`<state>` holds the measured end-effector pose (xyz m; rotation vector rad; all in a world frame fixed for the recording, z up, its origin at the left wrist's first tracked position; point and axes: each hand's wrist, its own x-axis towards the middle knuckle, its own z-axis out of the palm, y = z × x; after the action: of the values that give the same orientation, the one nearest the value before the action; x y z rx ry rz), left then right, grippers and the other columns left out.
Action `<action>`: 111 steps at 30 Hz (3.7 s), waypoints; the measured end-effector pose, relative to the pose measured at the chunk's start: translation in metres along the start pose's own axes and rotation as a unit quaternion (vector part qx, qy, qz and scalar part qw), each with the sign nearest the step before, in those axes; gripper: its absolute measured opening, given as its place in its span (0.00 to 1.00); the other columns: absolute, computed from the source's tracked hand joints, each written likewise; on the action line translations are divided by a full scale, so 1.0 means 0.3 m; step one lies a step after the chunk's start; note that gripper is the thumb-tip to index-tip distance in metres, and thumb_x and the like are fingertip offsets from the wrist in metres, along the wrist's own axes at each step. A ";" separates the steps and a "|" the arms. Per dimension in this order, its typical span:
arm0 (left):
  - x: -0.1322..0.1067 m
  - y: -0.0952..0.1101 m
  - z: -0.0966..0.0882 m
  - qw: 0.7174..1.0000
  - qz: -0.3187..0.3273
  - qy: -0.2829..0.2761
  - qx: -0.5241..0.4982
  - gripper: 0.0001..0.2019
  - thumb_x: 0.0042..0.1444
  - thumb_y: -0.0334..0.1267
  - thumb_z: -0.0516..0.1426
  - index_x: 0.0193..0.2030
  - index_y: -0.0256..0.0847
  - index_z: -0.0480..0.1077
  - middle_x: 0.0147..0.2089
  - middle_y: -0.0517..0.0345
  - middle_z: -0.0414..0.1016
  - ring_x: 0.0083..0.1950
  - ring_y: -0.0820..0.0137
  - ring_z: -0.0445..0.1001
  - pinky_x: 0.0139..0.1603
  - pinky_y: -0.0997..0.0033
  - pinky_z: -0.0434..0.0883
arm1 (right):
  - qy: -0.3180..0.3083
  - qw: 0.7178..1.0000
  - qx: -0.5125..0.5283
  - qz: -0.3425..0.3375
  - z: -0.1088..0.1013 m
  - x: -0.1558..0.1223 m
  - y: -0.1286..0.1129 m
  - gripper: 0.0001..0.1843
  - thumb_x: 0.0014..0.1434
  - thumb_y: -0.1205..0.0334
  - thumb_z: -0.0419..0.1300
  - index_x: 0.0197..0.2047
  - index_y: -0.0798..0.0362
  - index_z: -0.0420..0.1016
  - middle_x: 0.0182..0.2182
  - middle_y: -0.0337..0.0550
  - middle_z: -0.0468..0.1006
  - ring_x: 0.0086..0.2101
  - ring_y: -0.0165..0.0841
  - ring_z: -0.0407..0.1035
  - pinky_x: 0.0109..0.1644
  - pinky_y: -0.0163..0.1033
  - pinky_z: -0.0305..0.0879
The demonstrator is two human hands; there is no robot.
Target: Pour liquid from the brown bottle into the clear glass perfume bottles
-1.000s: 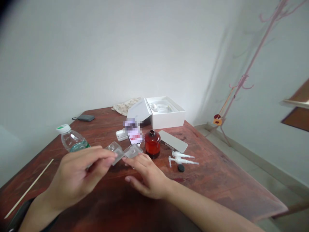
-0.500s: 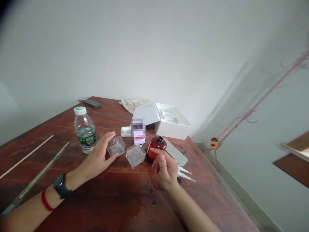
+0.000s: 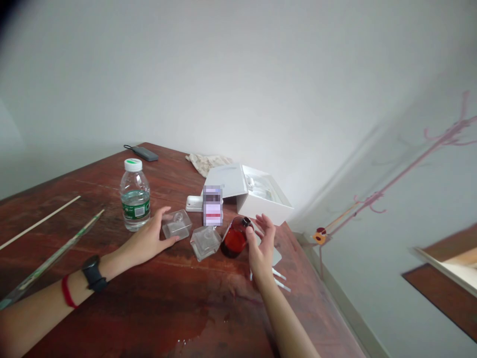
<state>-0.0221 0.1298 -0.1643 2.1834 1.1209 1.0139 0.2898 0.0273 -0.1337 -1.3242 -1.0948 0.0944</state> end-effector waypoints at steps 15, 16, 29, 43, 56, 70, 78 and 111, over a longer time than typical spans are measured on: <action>0.002 0.084 -0.021 0.989 0.018 0.078 -0.125 0.34 0.60 0.41 0.64 0.69 0.42 0.55 0.63 0.39 0.74 0.66 0.50 0.77 0.69 0.40 0.72 | -0.099 0.990 -0.029 0.097 0.029 -0.040 0.046 0.62 0.46 0.43 0.79 0.75 0.47 0.53 0.66 0.61 0.73 0.58 0.54 0.77 0.66 0.63 0.71; 0.001 0.092 -0.024 0.986 0.022 0.085 -0.143 0.35 0.60 0.42 0.64 0.69 0.42 0.54 0.63 0.39 0.74 0.66 0.50 0.77 0.69 0.39 0.72 | -0.104 0.989 -0.028 0.105 0.027 -0.037 0.053 0.62 0.45 0.43 0.79 0.75 0.47 0.53 0.65 0.61 0.74 0.57 0.54 0.78 0.65 0.63 0.72; -0.044 0.187 -0.048 0.961 0.059 -0.031 -0.267 0.34 0.56 0.40 0.70 0.67 0.47 0.65 0.65 0.44 0.75 0.68 0.48 0.74 0.61 0.51 0.79 | -0.146 0.981 -0.017 0.129 0.020 -0.017 0.067 0.45 0.45 0.47 0.80 0.61 0.48 0.65 0.52 0.53 0.84 0.51 0.52 0.81 0.60 0.63 0.76; -0.099 0.221 -0.034 0.954 0.087 -0.137 -0.251 0.38 0.54 0.41 0.71 0.70 0.49 0.64 0.64 0.48 0.75 0.55 0.54 0.80 0.47 0.61 0.81 | -0.130 0.986 -0.027 0.099 0.032 -0.043 0.061 0.46 0.48 0.47 0.78 0.64 0.48 0.64 0.57 0.55 0.82 0.55 0.52 0.80 0.63 0.62 0.73; -0.102 0.217 -0.023 0.944 0.065 -0.157 -0.284 0.35 0.56 0.43 0.68 0.67 0.47 0.60 0.61 0.45 0.79 0.54 0.53 0.83 0.52 0.55 0.81 | -0.136 0.982 -0.035 0.127 0.026 -0.024 0.113 0.51 0.43 0.46 0.81 0.64 0.48 0.63 0.56 0.55 0.82 0.55 0.53 0.80 0.64 0.64 0.73; -0.077 0.173 -0.010 0.913 0.021 -0.206 -0.352 0.34 0.60 0.46 0.66 0.67 0.47 0.54 0.66 0.40 0.75 0.58 0.52 0.83 0.49 0.58 0.79 | -0.152 0.980 -0.035 0.125 0.021 -0.020 0.114 0.47 0.45 0.47 0.80 0.63 0.48 0.64 0.55 0.53 0.82 0.54 0.51 0.80 0.64 0.62 0.73; -0.067 0.173 -0.018 0.912 0.020 -0.223 -0.344 0.34 0.61 0.47 0.65 0.68 0.47 0.53 0.69 0.38 0.72 0.57 0.52 0.82 0.49 0.57 0.78 | -0.146 0.981 -0.035 0.121 0.023 -0.024 0.107 0.46 0.45 0.48 0.80 0.62 0.49 0.67 0.53 0.53 0.83 0.52 0.52 0.80 0.61 0.61 0.74; -0.094 0.187 -0.027 0.942 0.058 -0.296 -0.146 0.49 0.48 0.54 0.75 0.75 0.48 0.64 0.62 0.47 0.80 0.51 0.53 0.82 0.53 0.58 0.77 | -0.151 0.980 -0.059 0.118 0.026 -0.024 0.110 0.46 0.46 0.43 0.79 0.62 0.48 0.66 0.56 0.55 0.81 0.56 0.54 0.78 0.64 0.62 0.72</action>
<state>-0.0128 0.0762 -0.1318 2.1089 0.5329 0.4623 0.2975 0.0388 -0.1654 -1.5799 -1.2064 0.4254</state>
